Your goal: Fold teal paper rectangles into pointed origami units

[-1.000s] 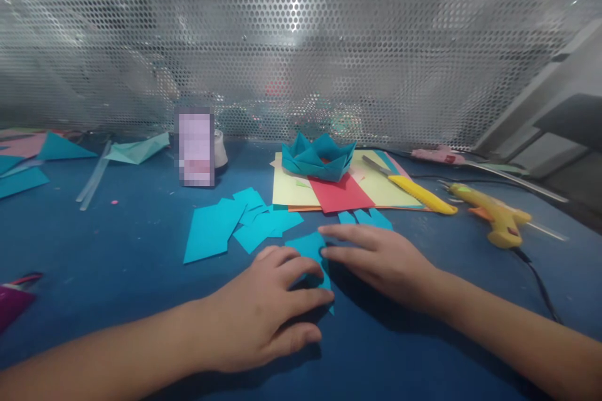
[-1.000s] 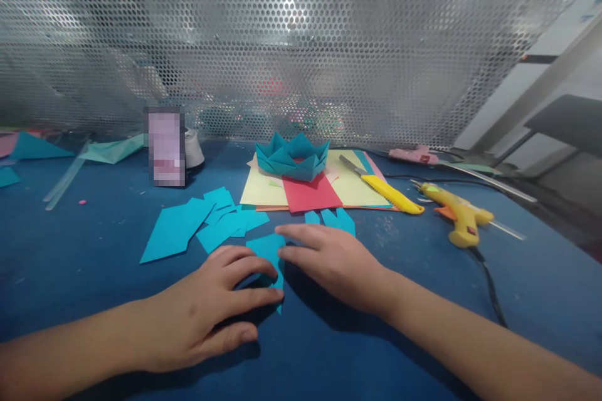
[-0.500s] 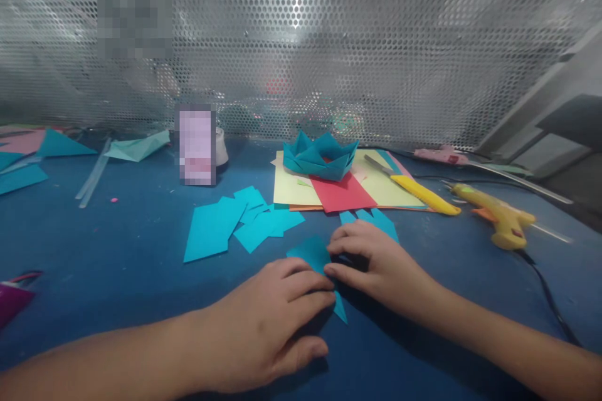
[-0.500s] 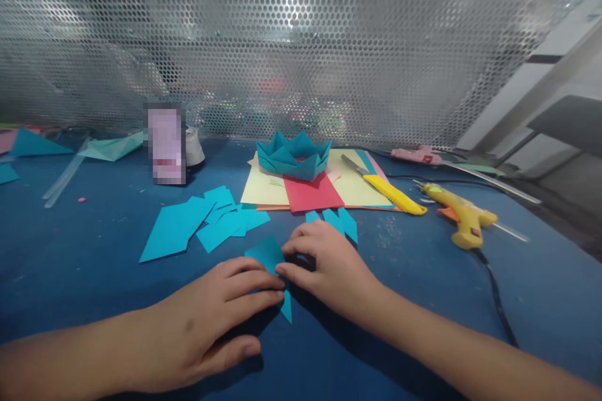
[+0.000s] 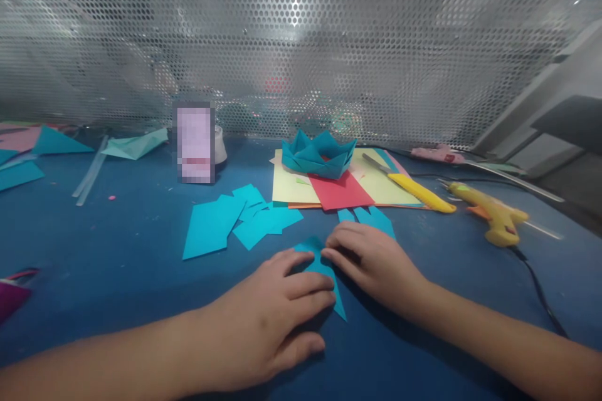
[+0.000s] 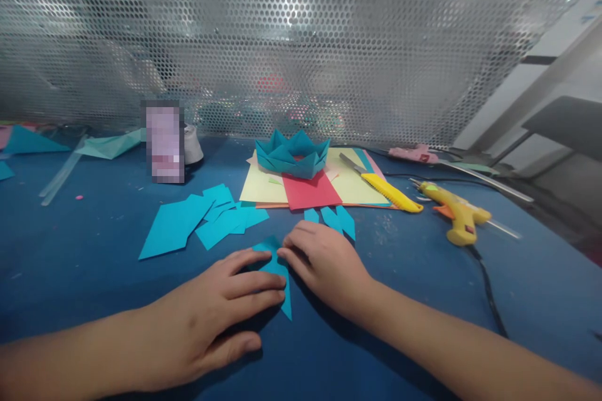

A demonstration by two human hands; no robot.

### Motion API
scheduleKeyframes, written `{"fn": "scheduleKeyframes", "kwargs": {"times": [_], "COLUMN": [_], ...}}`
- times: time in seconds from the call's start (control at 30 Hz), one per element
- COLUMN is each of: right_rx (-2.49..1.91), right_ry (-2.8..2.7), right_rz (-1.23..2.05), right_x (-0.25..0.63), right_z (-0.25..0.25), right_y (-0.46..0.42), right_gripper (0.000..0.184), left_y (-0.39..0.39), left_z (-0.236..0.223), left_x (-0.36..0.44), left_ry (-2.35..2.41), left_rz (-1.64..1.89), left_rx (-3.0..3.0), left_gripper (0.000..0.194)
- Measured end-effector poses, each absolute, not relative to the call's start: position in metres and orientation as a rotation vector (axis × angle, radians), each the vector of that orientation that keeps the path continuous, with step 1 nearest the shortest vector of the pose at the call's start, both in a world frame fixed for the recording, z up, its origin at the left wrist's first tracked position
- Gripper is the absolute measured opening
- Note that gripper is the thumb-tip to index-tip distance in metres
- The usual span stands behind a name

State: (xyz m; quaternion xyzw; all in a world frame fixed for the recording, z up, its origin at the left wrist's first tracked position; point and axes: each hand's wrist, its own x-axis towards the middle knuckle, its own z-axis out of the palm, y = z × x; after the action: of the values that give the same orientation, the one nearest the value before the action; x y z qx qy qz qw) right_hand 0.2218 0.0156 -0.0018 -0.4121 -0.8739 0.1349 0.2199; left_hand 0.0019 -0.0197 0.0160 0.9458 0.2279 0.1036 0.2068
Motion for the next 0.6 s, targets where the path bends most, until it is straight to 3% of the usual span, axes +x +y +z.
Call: {"fn": "scheduleKeyframes", "kwargs": {"times": [0.37, 0.6], "right_rx": [-0.953, -0.794], "right_ry": [-2.367, -2.448], "right_rz": [0.28, 0.013], "right_x": [0.223, 0.222], "right_z": [-0.01, -0.014], "right_y": [0.02, 0.024], "right_gripper": [0.01, 0.027], "left_y": [-0.021, -0.022], "left_z": [0.008, 0.004], "left_x": [0.0, 0.0], "left_ry": [0.817, 0.876], "left_rz": [0.264, 0.294], "left_rx": [2.659, 2.695], "left_gripper": [0.035, 0.034]}}
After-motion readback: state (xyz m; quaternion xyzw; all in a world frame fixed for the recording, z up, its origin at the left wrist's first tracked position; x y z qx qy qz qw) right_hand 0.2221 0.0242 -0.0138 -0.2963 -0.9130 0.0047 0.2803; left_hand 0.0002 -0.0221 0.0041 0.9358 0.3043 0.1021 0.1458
